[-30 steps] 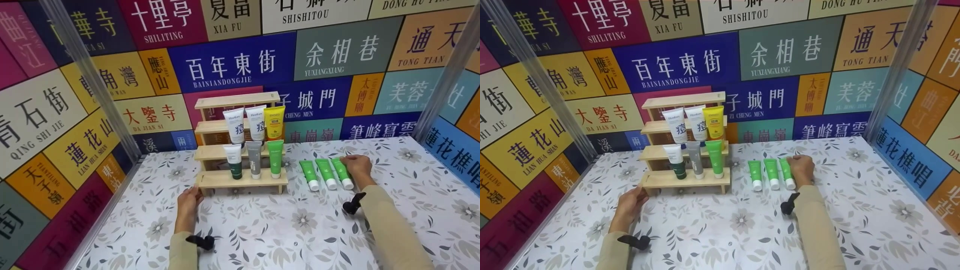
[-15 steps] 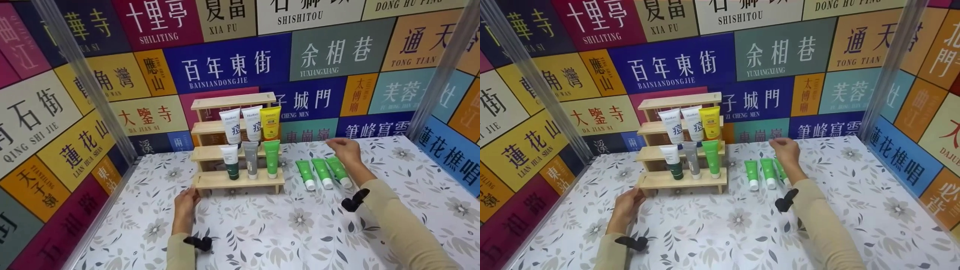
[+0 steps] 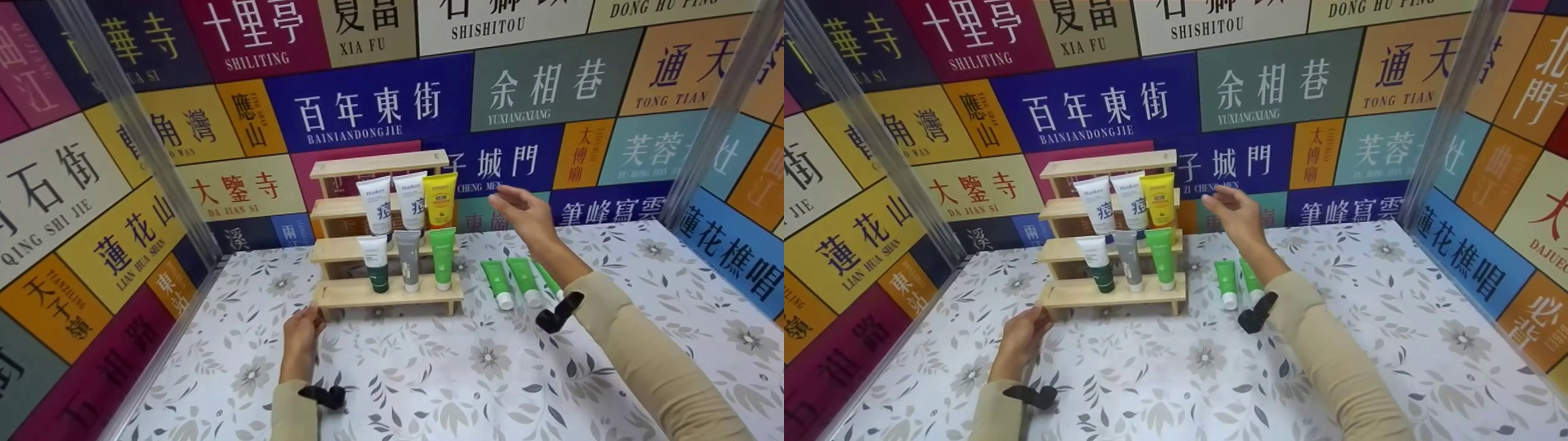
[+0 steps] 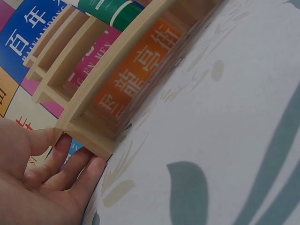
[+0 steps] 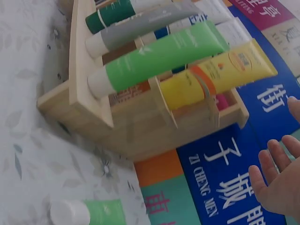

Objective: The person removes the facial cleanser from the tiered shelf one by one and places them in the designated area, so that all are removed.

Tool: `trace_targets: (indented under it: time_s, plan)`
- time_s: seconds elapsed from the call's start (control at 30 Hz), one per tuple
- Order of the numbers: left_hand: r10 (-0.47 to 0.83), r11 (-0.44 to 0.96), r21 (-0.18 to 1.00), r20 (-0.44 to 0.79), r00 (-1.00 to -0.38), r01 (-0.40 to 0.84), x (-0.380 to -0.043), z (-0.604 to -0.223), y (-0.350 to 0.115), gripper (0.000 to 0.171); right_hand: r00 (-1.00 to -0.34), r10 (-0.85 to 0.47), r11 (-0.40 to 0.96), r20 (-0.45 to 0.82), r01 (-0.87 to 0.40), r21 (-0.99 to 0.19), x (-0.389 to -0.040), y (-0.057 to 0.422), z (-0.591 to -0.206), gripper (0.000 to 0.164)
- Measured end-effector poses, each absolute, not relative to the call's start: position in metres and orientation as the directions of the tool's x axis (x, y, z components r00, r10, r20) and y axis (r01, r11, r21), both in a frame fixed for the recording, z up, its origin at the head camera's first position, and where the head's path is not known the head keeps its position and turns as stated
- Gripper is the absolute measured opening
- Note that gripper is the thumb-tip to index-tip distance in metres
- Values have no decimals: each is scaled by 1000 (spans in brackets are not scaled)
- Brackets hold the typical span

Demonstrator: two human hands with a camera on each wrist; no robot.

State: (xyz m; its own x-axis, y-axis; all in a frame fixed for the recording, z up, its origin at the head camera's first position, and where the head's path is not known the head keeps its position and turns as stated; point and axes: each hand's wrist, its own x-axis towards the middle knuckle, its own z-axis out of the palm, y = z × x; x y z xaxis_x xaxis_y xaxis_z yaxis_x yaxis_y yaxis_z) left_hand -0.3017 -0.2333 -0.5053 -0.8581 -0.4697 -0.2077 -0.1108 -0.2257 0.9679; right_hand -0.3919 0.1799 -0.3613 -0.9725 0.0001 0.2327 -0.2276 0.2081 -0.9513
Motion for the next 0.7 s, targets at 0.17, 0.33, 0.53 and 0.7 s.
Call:
trace_targets:
  time_s: [0.17, 0.33, 0.53, 0.7]
  plan:
    - [-490, -228, 969, -193, -850, -89, -300, -503, -233, 38, -962, -36, 165, 269, -271, -948, -395, 158, -356, 68]
    - [-482, -214, 969, -216, -849, -125, -299, -502, -232, 38, -965, -58, 99, 254, -259, -961, -402, 143, -359, 66]
    - [-470, -215, 967, -223, -854, -134, -303, -505, -234, 41, -968, -114, 21, 222, -225, -974, -411, 133, -367, 63]
    - [-459, -233, 967, -203, -865, -103, -304, -507, -235, 42, -965, -146, 29, 216, -223, -974, -415, 126, -372, 64]
